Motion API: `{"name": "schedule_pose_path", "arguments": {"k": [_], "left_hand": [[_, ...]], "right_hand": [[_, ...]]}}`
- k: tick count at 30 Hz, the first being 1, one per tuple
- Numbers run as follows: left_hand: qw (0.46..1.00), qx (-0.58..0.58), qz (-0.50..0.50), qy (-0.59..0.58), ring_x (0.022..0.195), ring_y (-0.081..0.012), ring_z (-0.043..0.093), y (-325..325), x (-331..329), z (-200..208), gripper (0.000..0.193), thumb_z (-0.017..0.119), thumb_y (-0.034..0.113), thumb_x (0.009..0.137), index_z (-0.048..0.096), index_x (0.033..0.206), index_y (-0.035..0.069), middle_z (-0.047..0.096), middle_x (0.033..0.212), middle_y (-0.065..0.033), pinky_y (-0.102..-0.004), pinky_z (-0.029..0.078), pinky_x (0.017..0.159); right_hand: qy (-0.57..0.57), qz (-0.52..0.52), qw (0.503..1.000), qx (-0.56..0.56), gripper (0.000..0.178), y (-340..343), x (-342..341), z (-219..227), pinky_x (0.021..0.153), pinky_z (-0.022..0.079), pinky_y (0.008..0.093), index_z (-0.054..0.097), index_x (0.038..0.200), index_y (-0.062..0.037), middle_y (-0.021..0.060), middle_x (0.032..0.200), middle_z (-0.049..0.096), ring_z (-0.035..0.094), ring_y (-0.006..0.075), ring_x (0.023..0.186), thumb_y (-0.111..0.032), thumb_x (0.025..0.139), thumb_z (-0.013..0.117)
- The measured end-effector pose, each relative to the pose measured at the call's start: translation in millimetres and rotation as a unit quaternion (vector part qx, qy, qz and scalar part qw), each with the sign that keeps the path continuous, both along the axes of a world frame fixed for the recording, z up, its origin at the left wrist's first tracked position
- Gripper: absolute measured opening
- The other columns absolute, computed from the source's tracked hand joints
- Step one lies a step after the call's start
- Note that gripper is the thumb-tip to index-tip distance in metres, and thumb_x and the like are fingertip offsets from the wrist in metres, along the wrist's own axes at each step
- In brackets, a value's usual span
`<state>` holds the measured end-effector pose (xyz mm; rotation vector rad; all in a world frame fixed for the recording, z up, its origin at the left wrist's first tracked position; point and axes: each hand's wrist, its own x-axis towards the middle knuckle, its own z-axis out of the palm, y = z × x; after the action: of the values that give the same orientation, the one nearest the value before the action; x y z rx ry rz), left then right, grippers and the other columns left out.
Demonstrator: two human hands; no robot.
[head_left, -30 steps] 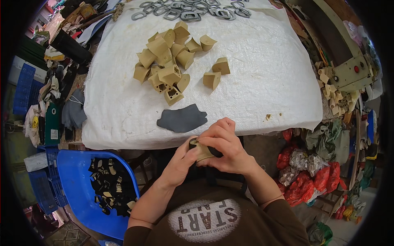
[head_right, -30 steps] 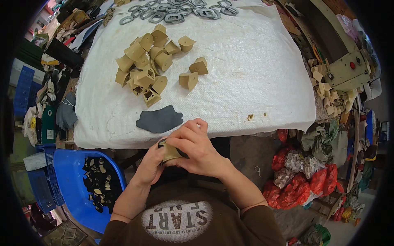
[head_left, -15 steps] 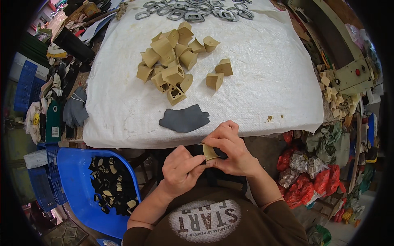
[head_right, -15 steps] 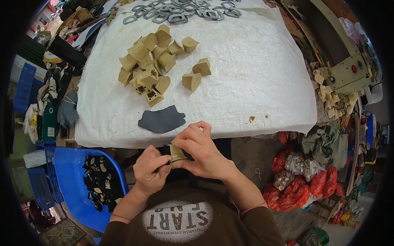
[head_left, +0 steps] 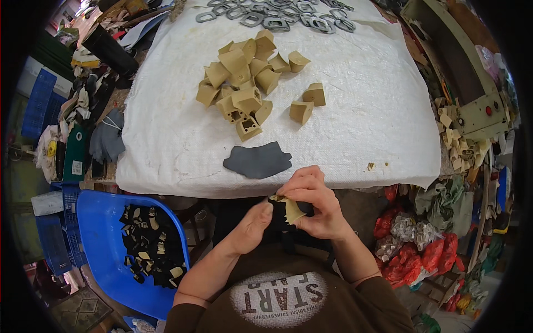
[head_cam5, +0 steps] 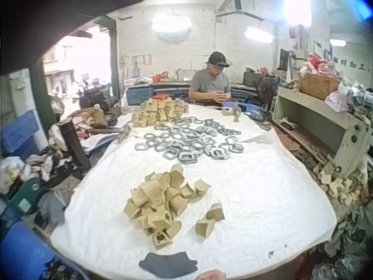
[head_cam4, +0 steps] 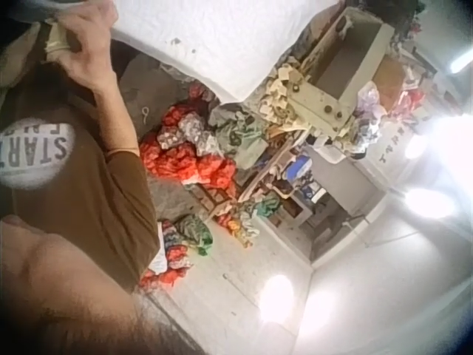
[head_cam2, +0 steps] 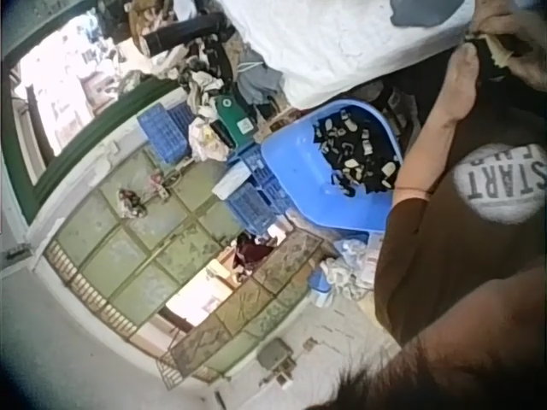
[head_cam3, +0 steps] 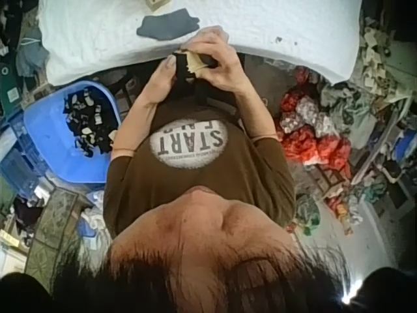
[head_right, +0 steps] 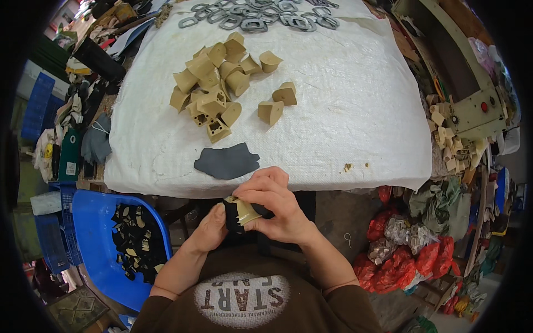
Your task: The recorder is seen assembling shoe components, specifically attaching a small plastic or rubber part to a larger leather or fabric shoe upper piece.
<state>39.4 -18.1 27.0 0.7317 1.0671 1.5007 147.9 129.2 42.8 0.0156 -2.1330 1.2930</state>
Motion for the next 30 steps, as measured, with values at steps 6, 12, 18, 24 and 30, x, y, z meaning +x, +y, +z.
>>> {"name": "schedule_pose_path", "arguments": {"k": [6,12,18,24,30], "left_hand": [[0.988,-0.045,-0.033,-0.145,0.092,-0.014,0.055,0,-3,-4,0.065,0.015,0.051,0.097,0.049,0.117,-0.001,0.056,0.103,-0.0053,-0.0257,0.044,0.08],[0.981,-0.057,0.138,-0.12,0.077,-0.01,0.052,13,11,19,0.053,0.026,0.045,0.098,0.049,0.112,0.0,0.055,0.092,-0.0031,-0.0238,0.044,0.071],[0.996,-0.074,0.009,0.056,0.071,-0.0088,0.05,3,-10,24,0.037,0.048,0.029,0.087,0.048,0.11,0.0,0.055,0.084,-0.0037,-0.0226,0.042,0.062],[0.981,-0.073,0.114,0.14,0.07,-0.0093,0.051,5,-16,16,0.039,0.047,0.026,0.086,0.047,0.115,-0.001,0.058,0.083,-0.007,-0.0231,0.042,0.063],[0.98,-0.015,0.096,0.174,0.072,-0.0146,0.053,7,-8,25,0.041,0.049,0.017,0.085,0.042,0.121,-0.001,0.057,0.083,-0.0087,-0.0288,0.045,0.068]], "right_hand": [[-0.012,0.015,1.0,0.017,0.042,-5,-2,8,0.085,0.037,0.0391,0.059,0.104,-0.0064,0.0089,0.102,0.062,0.052,0.0276,0.092,-0.03,0.073,0.074],[-0.035,-0.02,0.998,0.047,0.047,-2,0,7,0.085,0.037,0.0386,0.06,0.103,-0.0076,0.0062,0.1,0.062,0.052,0.0272,0.091,-0.026,0.063,0.079],[-0.061,-0.074,0.983,0.159,0.062,-11,3,12,0.093,0.031,0.0421,0.06,0.106,-0.012,0.0123,0.125,0.045,0.039,0.0318,0.114,-0.036,0.053,0.081],[-0.013,-0.001,0.99,-0.141,0.07,-15,14,37,0.1,0.031,0.0378,0.051,0.119,0.0003,0.0175,0.127,0.039,0.039,0.0288,0.117,-0.044,0.07,0.074],[-0.153,-0.143,0.923,-0.323,0.009,-35,5,25,0.066,0.042,0.0263,0.055,0.094,0.0004,0.0041,0.081,0.053,0.051,0.0117,0.071,-0.006,0.088,0.057]]}}
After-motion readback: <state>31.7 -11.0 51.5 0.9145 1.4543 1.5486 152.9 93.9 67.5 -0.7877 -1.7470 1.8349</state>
